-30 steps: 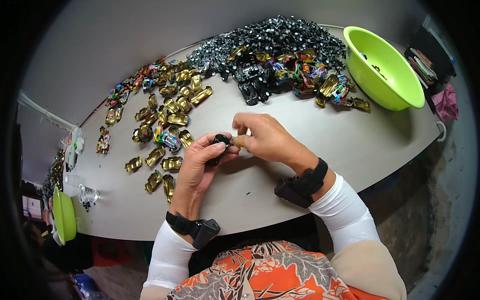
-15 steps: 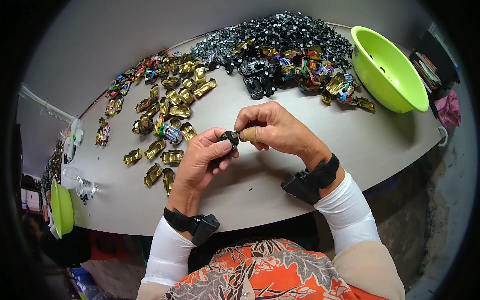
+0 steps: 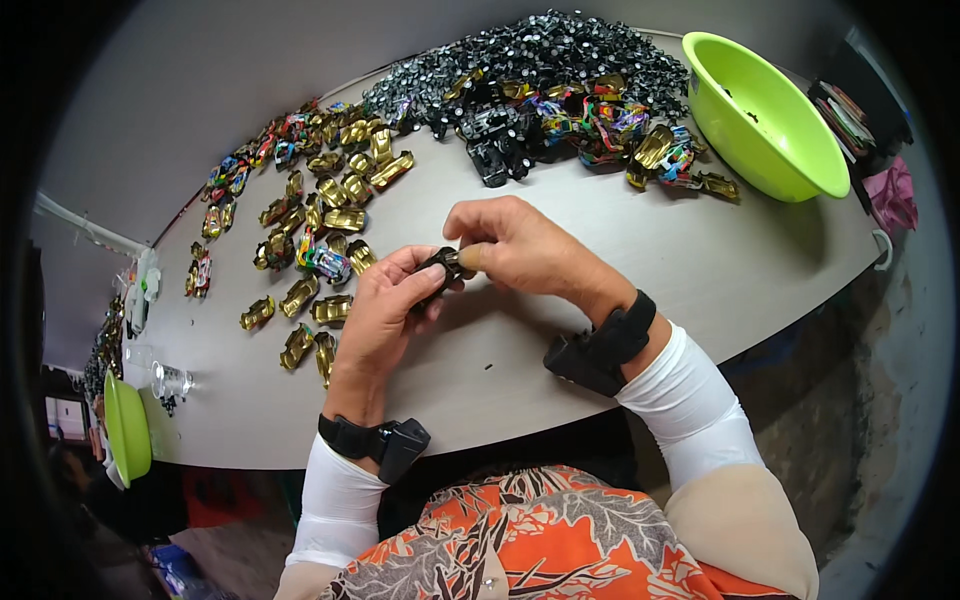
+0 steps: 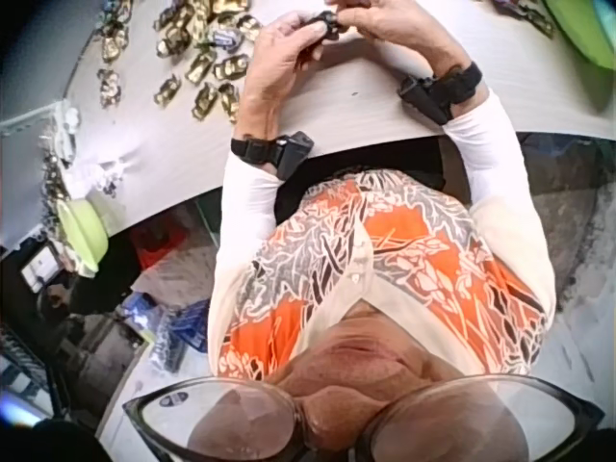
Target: The person assembles small toy cars by hand, picking up black chassis and gold or multicolored bodies from a table. They fit the bodies onto the chassis, occasionally adjusting the fit, and place the completed cars back on the table among other finished units.
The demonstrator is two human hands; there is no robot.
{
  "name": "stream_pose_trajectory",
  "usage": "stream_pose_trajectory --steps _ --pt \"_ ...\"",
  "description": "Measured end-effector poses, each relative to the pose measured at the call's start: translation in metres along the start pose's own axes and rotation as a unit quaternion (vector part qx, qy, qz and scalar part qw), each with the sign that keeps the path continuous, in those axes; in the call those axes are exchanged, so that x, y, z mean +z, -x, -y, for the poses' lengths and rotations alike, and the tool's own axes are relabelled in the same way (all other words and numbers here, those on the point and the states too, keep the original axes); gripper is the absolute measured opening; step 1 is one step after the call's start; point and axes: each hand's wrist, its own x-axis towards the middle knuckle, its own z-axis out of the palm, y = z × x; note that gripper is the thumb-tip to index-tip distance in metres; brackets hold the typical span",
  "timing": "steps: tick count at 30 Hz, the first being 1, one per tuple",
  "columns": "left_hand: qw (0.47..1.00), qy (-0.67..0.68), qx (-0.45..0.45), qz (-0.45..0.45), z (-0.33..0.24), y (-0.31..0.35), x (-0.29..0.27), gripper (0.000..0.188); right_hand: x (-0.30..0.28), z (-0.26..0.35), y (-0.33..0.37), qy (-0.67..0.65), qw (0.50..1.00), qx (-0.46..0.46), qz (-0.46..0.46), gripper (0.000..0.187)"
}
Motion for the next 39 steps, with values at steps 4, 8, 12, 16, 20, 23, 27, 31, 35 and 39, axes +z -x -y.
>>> stream_pose_trajectory --steps 4,8,12,16,20,23,27,31,35,39 --pt "0.998 0.054 -0.030 0.016 0.000 -0.003 -0.008 0.027 -0.015 0.008 0.004 -0.024 0.995 -0.043 -0.087 0.018" --pt "0.999 0.040 0.005 0.015 0.003 -0.002 -0.009 0.028 -0.001 0.002 0.002 -0.043 0.998 -0.044 -0.034 0.016" --pt "0.988 0.129 0.057 -0.068 0.010 -0.008 -0.011 0.027 0.009 0.002 0.004 -0.022 0.999 -0.027 0.015 0.006" --pt "0.987 0.151 0.054 -0.019 0.010 -0.009 -0.008 0.023 0.004 -0.001 0.004 -0.069 0.996 -0.060 -0.015 0.006" --pt "0.990 0.127 0.029 0.048 0.005 -0.004 -0.004 0.024 -0.007 0.004 0.004 -0.082 0.993 -0.084 -0.008 0.007" --pt "0.994 0.087 0.028 0.061 0.004 -0.001 0.000 0.025 -0.009 0.005 0.006 -0.063 0.995 -0.074 0.017 0.008" --pt "0.997 0.024 0.032 0.059 0.004 0.000 -0.001 0.023 -0.011 0.005 0.007 -0.027 0.998 -0.043 0.042 0.008" --pt "0.996 -0.061 0.042 0.039 0.003 0.003 0.003 0.019 -0.007 0.008 0.008 0.033 0.998 0.020 0.046 0.008" --pt "0.991 -0.122 0.046 0.014 0.005 0.004 0.004 0.016 -0.002 0.000 0.004 0.103 0.993 0.032 0.035 0.006" --pt "0.993 -0.098 0.062 0.019 0.017 0.007 0.000 0.018 0.009 -0.001 0.005 0.134 0.991 0.020 -0.002 0.008"
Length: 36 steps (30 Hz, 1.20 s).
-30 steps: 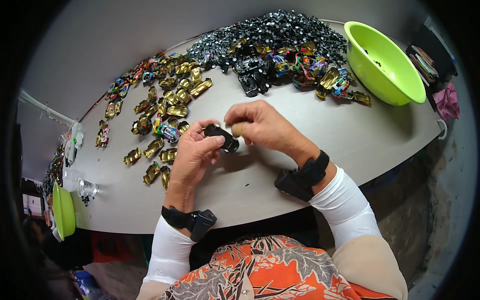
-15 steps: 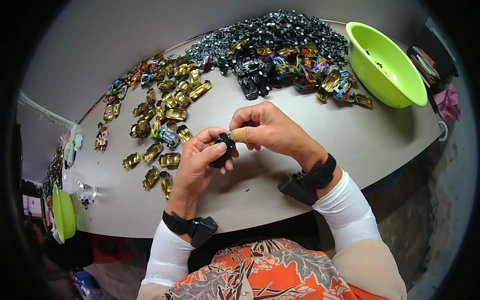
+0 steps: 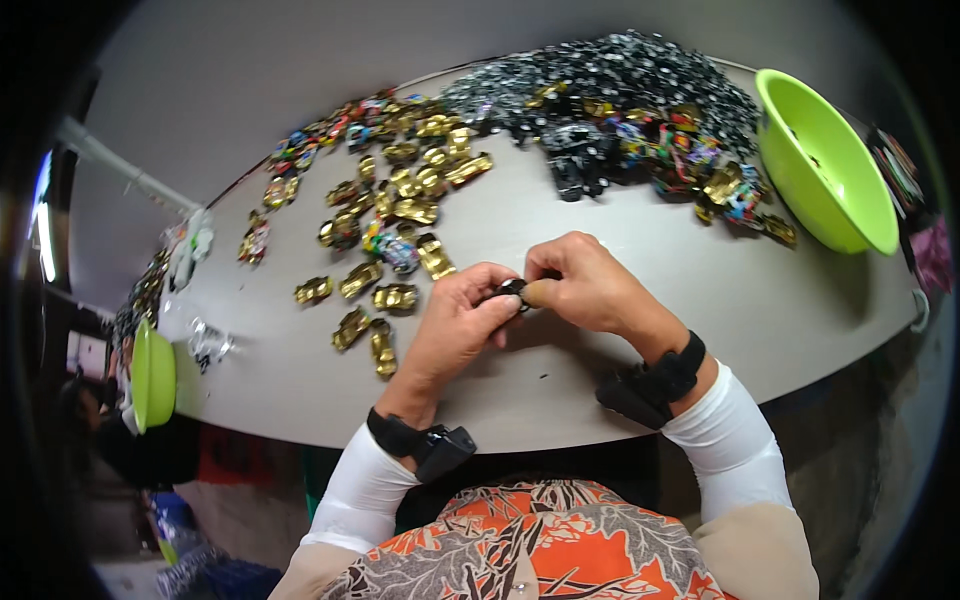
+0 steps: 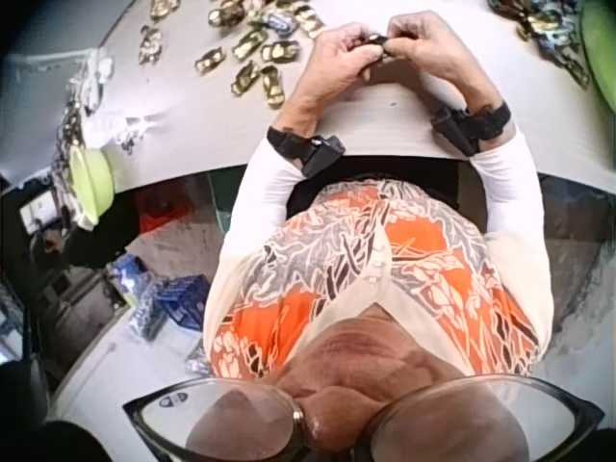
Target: The person assembles small toy cars by hand, picking up black chassis and gold or multicolored bodies from a table. They fit the bodies onto the chassis, occasionally adjusting the fit, and place the completed cars back on the table among other finished units.
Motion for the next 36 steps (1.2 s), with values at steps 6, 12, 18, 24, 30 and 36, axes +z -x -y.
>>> stream_pose_trajectory --steps 6,12,18,24,30,36 --pt "0.997 -0.008 -0.010 -0.082 -0.017 0.095 -0.025 0.020 0.010 0.008 0.002 -0.162 0.974 -0.036 0.155 0.012" --pt "0.944 -0.041 -0.042 -0.323 0.012 0.245 -0.072 0.019 0.001 -0.014 -0.004 -0.108 0.987 -0.061 0.104 0.020" --pt "0.796 -0.313 -0.029 -0.517 0.038 0.277 -0.096 0.027 -0.023 -0.016 -0.015 -0.023 0.997 -0.058 0.038 0.015" --pt "0.785 -0.537 0.114 -0.288 -0.020 0.152 -0.093 0.027 -0.059 -0.060 -0.039 0.041 0.930 -0.129 -0.342 0.021" --pt "0.800 -0.564 0.118 -0.168 -0.021 0.076 -0.055 0.031 -0.050 -0.064 -0.065 0.235 0.868 -0.102 -0.425 0.024" --pt "0.818 -0.513 0.175 -0.192 -0.034 0.038 -0.034 0.020 -0.047 -0.040 -0.040 0.020 0.967 -0.065 -0.247 0.023"
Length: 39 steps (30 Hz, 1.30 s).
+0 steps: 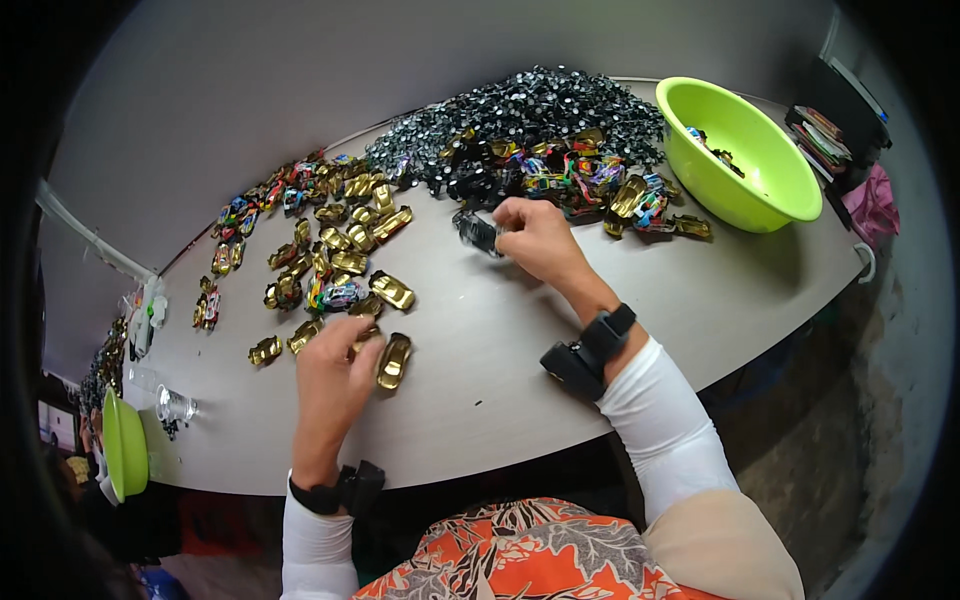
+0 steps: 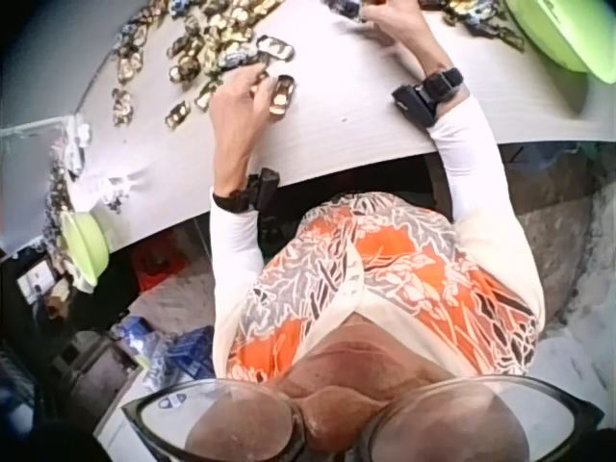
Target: The person assembles small toy cars by hand, picking up black chassis and gold or multicolored bodies from a table. They fit the bodies onto the chassis, occasionally adjusting the fit, and place the completed cars back on the table among other finished units.
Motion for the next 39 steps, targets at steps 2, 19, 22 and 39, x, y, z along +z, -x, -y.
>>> stream_pose_trajectory --steps 2,19,22,39 --pt "0.994 0.103 0.018 -0.033 -0.010 -0.019 0.018 0.020 -0.014 0.015 0.019 -0.101 0.988 0.063 0.095 0.021" --pt "0.778 0.579 -0.242 0.005 0.033 -0.027 0.014 0.014 0.069 0.046 0.063 0.121 0.908 -0.346 0.205 0.020" --pt "0.766 0.595 -0.243 0.006 0.026 -0.024 0.018 0.017 0.072 0.042 0.062 0.182 0.910 -0.300 0.221 0.020" --pt "0.737 0.639 -0.221 -0.011 -0.009 -0.020 0.049 0.025 0.039 0.041 0.050 -0.165 0.980 -0.017 0.109 0.032"
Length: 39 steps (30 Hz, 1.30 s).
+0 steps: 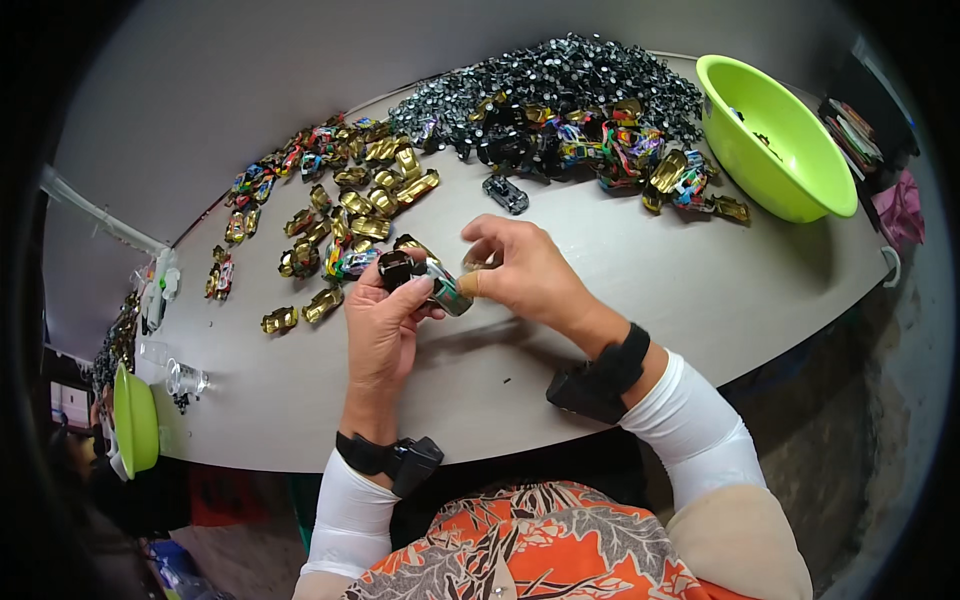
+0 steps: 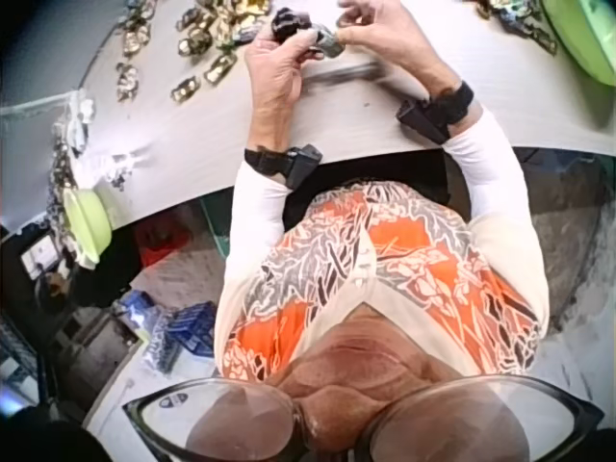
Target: The person assembles small toy cars by hand, picking up black chassis and gold or multicolored bodies from a table. They fit the bodies onto the chassis, occasionally adjusting the fit, and place the completed cars back on the table among other finished units.
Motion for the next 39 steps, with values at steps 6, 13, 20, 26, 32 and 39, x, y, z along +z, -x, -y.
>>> stream_pose_trajectory --steps 6,13,20,26,32,39 --pt "0.995 0.083 -0.024 -0.052 0.016 -0.010 0.014 0.022 0.011 0.013 0.009 0.304 0.932 -0.193 -0.033 0.033" --pt "0.984 0.155 -0.090 -0.003 0.015 -0.013 0.012 0.029 -0.011 0.004 -0.004 0.026 0.998 -0.050 -0.019 0.026" --pt "0.986 0.133 -0.093 0.032 0.020 -0.008 0.018 0.026 -0.003 0.003 0.002 -0.105 0.991 0.014 0.077 0.032" --pt "0.991 0.010 -0.086 0.097 0.010 -0.006 0.011 0.034 -0.009 0.006 0.001 -0.060 0.994 0.029 0.082 0.036" --pt "0.995 0.029 -0.064 0.074 0.003 -0.009 0.000 0.038 -0.008 0.022 0.003 -0.068 0.998 0.005 0.011 0.033" --pt "0.991 0.079 -0.076 0.082 0.001 -0.009 0.001 0.040 -0.005 0.022 0.006 -0.042 0.997 -0.069 -0.017 0.036"
